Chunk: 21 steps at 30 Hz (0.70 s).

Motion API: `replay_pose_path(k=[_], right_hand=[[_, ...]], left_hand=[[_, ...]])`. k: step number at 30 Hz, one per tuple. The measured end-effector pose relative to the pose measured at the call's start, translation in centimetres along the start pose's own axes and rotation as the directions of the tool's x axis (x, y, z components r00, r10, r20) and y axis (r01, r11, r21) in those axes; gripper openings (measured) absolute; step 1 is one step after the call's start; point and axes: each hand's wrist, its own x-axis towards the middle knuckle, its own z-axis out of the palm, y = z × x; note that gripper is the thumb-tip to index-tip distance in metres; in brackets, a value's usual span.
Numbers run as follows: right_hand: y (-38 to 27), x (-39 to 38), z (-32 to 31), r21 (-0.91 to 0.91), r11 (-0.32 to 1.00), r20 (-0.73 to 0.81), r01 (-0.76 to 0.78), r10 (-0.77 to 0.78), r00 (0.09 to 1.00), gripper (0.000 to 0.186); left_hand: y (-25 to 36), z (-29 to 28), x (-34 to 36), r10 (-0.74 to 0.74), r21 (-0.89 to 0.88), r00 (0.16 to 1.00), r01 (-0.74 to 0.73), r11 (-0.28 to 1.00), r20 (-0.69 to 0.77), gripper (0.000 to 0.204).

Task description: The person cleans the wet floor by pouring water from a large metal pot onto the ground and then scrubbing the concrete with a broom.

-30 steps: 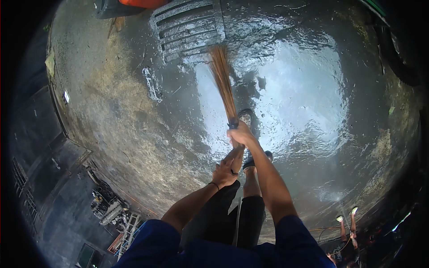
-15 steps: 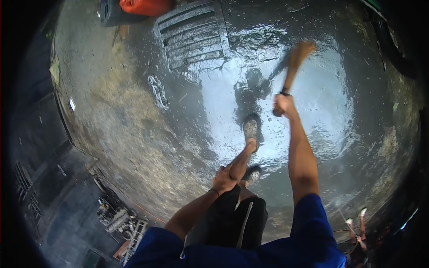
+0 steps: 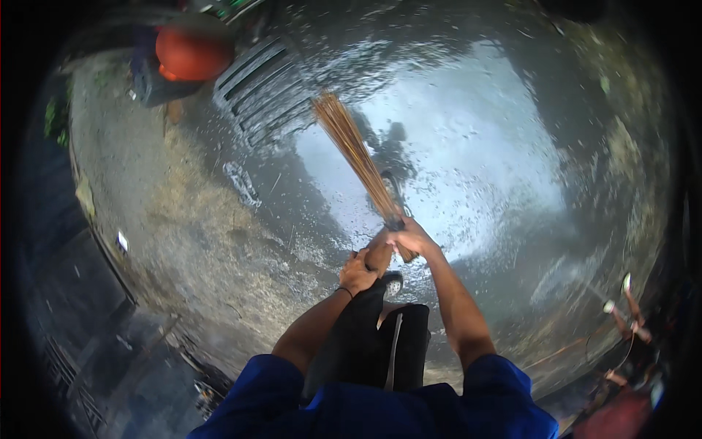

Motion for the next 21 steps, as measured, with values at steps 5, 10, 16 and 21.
replay_pose_path(k=[5, 10, 16, 21], right_hand=[[22.2, -15.2, -7.0, -0.111, 0.994, -0.398, 0.007, -0.051, 0.916, 0.028], [41.6, -28.3, 2.1, 0.237, 0.969, -0.718, 0.062, 0.132, 0.684, 0.022], [70.1, -43.4, 23.2, 0.350, 0.908, -0.932, 0.230, 0.314, 0.180, 0.017], [70.6, -52.5, 37.4, 0.916, 0.221, -0.296, 0.336, 0.936, 0.193, 0.016]], left_hand=[[-1.6, 2.1, -2.2, 0.233, 0.031, 0.956, -0.232, 0.972, -0.176, 0.067], [-6.9, -2.3, -6.9, 0.369, 0.181, 0.917, -0.342, 0.922, -0.150, 0.055], [-7.0, -3.7, -13.0, 0.196, 0.145, 0.980, -0.191, 0.971, -0.023, 0.040], [-6.4, -1.9, -20.3, 0.231, 0.082, 0.948, -0.254, 0.964, 0.220, 0.020]])
